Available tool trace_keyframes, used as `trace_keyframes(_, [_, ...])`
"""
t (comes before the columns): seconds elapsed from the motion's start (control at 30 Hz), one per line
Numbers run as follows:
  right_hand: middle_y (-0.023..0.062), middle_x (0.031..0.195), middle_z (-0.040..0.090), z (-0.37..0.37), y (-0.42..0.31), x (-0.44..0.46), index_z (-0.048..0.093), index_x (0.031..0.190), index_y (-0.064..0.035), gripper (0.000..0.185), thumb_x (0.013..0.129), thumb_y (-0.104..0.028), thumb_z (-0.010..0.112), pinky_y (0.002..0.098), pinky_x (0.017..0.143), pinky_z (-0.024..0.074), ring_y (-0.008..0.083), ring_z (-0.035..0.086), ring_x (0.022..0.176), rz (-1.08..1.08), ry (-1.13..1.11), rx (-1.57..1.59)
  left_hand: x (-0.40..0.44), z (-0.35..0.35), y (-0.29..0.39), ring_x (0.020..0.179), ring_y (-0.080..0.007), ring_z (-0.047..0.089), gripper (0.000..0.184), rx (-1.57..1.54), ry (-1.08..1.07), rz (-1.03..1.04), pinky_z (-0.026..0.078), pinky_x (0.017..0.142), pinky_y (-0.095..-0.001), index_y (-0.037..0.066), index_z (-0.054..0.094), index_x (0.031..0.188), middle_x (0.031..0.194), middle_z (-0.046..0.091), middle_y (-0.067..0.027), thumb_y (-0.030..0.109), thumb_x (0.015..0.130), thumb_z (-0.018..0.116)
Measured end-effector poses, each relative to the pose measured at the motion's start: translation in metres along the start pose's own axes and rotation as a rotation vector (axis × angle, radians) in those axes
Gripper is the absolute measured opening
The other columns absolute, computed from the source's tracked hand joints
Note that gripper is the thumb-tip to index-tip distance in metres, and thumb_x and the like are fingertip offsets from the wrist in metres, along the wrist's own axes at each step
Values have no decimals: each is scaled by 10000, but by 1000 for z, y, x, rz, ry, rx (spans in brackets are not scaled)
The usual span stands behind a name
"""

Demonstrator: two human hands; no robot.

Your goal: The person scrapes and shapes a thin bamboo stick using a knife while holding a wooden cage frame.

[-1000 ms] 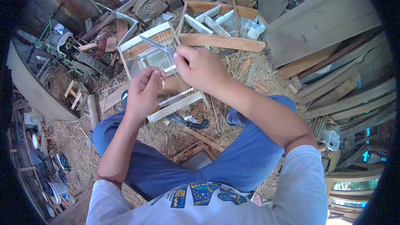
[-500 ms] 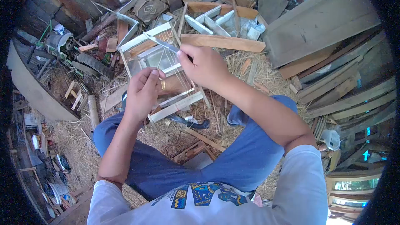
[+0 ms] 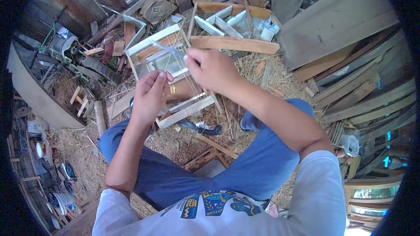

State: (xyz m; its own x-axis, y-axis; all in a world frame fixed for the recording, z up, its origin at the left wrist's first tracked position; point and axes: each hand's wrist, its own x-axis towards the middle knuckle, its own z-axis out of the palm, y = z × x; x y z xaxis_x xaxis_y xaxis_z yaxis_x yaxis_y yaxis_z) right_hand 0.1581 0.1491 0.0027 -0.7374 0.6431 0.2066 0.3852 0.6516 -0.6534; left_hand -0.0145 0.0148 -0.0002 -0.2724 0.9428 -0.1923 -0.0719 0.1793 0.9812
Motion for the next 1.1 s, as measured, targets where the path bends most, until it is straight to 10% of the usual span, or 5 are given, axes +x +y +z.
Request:
trace_keyframes(0.2, [199,761,691,8,-6,-10,660,934,-131,164,996,-269,597,551,615,526,438,694,711,-15,-83,44,8,2,-20,545,-17,336,252,19,36,138,238,480,-226,39,659,1039,689,458,78,218,1138,512])
trace_keyframes(0.3, [139,709,654,0,43,18,647,930,-102,206,1020,-283,607,511,565,494,363,648,579,-2,253,25,-4,2,10,521,-18,295,254,-237,-37,-130,220,459,-228,59,639,1036,673,414,84,236,1144,492])
trace_keyframes(0.47, [-73,683,463,-38,31,20,626,1027,-78,246,1093,-313,601,264,420,310,37,355,453,428,124,817,-4,1,14,514,-26,262,232,-359,-190,-243,201,447,-236,80,615,1027,663,372,87,245,1136,494])
trace_keyframes(0.73, [-49,719,550,-32,26,14,622,1047,-95,229,1084,-321,619,228,411,287,24,397,484,386,18,1023,-2,9,5,536,-61,296,233,-464,-465,-376,237,479,-241,66,598,1133,705,460,18,270,1130,484])
trace_keyframes(1.1, [-51,714,563,-32,23,13,627,1051,-94,226,1087,-317,626,224,411,279,21,396,481,373,-4,1005,1,27,-14,546,-51,400,272,-84,-228,-48,326,493,-238,91,587,1168,751,538,6,333,1160,462])
